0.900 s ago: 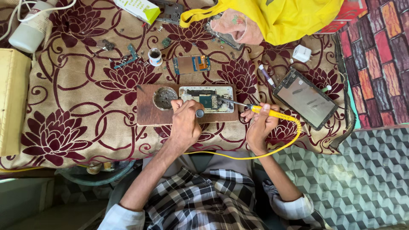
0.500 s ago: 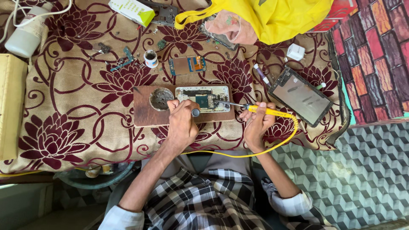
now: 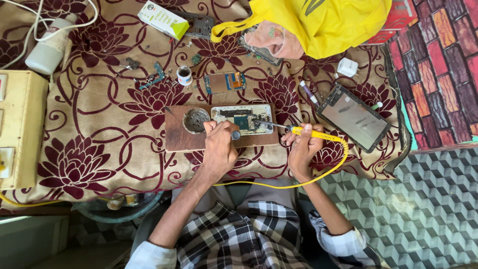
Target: The person uses a soldering iron and tweezers to work on a small circuit board placed on a wooden block. They repeatedly apply heat to specific points on the board while holding components in place, occasionally adjusting the board's position.
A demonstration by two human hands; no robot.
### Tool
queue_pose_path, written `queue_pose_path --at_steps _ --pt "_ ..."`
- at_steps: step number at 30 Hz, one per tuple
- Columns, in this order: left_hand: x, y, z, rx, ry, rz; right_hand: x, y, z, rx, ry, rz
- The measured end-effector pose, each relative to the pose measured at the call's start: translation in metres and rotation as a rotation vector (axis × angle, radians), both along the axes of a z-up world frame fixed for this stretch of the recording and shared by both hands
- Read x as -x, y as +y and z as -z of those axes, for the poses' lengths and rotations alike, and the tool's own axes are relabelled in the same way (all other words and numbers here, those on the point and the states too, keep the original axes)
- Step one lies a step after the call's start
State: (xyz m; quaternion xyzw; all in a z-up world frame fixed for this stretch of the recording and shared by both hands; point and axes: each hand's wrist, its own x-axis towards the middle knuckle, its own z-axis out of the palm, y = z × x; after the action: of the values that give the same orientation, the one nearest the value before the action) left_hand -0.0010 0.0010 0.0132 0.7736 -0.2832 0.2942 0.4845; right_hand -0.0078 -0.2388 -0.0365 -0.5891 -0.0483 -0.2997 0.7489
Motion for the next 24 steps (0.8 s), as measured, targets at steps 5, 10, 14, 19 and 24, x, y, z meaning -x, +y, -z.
queue_pose_path --at_steps 5,10,14,19,24 --pt "0.0007 0.0011 0.0003 -0.003 0.018 -0.011 0.0009 -0.0007 0.0018 0.013 -0.006 0.006" --pt "-0.0010 0.0030 0.0001 -0.037 -0.041 -0.020 -0.0002 0.0011 0.0011 -0.067 -0.057 -0.024" --pt "0.0018 0.0041 -0.0012 -0.047 0.013 0.013 0.0017 0.0035 -0.0017 0.003 -0.105 -0.022" --pt "0.0029 0.0076 -0.0073 -0.011 -0.006 0.048 0.0003 0.0050 -0.0033 0.032 -0.083 0.022" --pt "0.0061 0.0049 -0.0066 0.034 0.042 0.003 0.0011 -0.0004 -0.0025 0.116 0.031 0.052"
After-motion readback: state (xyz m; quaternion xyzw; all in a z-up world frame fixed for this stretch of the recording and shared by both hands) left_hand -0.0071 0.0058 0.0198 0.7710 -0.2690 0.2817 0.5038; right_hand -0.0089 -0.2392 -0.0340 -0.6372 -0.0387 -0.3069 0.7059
